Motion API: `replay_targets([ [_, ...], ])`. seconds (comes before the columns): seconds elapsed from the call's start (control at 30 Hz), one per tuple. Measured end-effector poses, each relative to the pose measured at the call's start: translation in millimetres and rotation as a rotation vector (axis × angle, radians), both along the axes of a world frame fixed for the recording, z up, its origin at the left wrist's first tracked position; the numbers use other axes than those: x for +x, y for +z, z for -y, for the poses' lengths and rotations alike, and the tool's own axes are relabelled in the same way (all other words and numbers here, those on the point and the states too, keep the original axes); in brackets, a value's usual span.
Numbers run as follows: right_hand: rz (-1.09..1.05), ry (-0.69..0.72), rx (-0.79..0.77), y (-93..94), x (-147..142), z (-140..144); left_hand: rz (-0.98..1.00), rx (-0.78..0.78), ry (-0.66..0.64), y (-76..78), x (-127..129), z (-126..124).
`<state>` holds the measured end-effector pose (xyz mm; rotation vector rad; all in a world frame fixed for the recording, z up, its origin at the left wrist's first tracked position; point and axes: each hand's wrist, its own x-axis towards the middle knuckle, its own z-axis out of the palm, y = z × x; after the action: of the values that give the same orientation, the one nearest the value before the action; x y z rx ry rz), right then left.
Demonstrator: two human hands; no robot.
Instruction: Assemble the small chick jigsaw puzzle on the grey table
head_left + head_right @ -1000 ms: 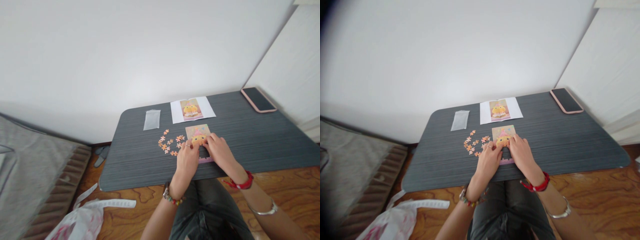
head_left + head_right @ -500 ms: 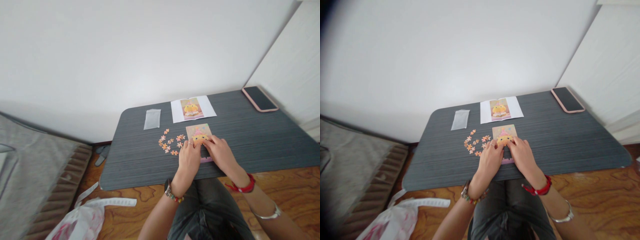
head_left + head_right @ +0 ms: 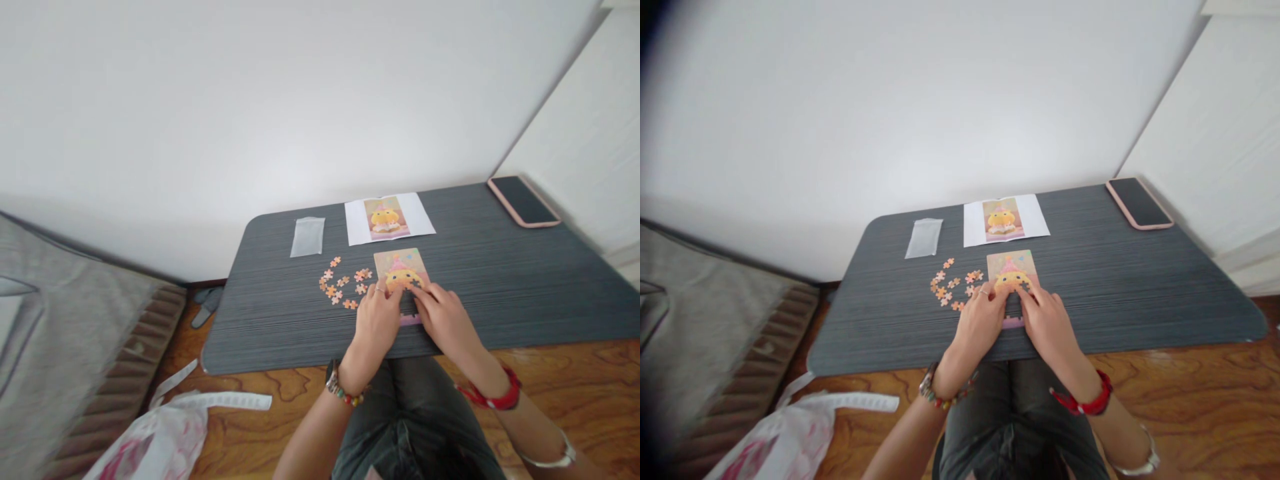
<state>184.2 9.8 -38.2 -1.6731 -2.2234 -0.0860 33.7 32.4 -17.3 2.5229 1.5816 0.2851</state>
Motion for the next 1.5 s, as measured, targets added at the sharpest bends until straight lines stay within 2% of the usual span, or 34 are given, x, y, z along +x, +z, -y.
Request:
replay_targets([
  [0.1, -0.083, 0.037, -0.011, 2.7, -3.4, 12.1, 0.110, 0.023, 0.084, -0.2, -24.2, 10.7],
  [0.27, -0.156, 0.145, -0.075, 11.9, -33.1, 14.3, 0.197, 0.108, 0.384, -1.7, -81.0, 25.3],
  [0.33, -0.153, 0.170, -0.091, 15.8, -52.6, 7.5, 0.180, 0.107, 0.444, -1.9, -96.6, 26.5],
  [0.43, -0.146, 0.206, -0.132, 19.3, -80.9, -5.6, 0.162, 0.095, 0.477, -0.6, -106.9, 22.7],
  [0.57, -0.106, 0.187, -0.164, 18.8, -101.9, -16.8, 0.124, 0.089, 0.446, 4.0, -108.9, 9.1],
  [0.73, -0.080, 0.180, -0.162, 14.3, -100.7, -14.2, -0.040, 0.053, 0.236, 12.1, -113.7, -13.8],
  [0.83, -0.087, 0.191, -0.137, 11.4, -96.2, -10.7, -0.114, 0.007, 0.165, 14.8, -117.2, -21.8],
  [0.97, -0.082, 0.194, -0.134, 9.9, -95.2, -10.2, -0.142, -0.005, 0.179, 14.3, -119.7, -20.2],
  [1.17, -0.067, 0.126, -0.110, 11.4, -97.9, -14.0, -0.085, 0.014, 0.206, 9.9, -120.3, -13.7],
  [1.3, -0.040, 0.150, -0.132, 11.3, -98.7, -17.4, -0.071, -0.004, 0.207, 9.5, -121.5, -15.7],
  [1.5, -0.202, 0.182, -0.146, 11.2, -99.3, -16.9, -0.092, -0.018, 0.204, 11.3, -123.1, -15.9],
])
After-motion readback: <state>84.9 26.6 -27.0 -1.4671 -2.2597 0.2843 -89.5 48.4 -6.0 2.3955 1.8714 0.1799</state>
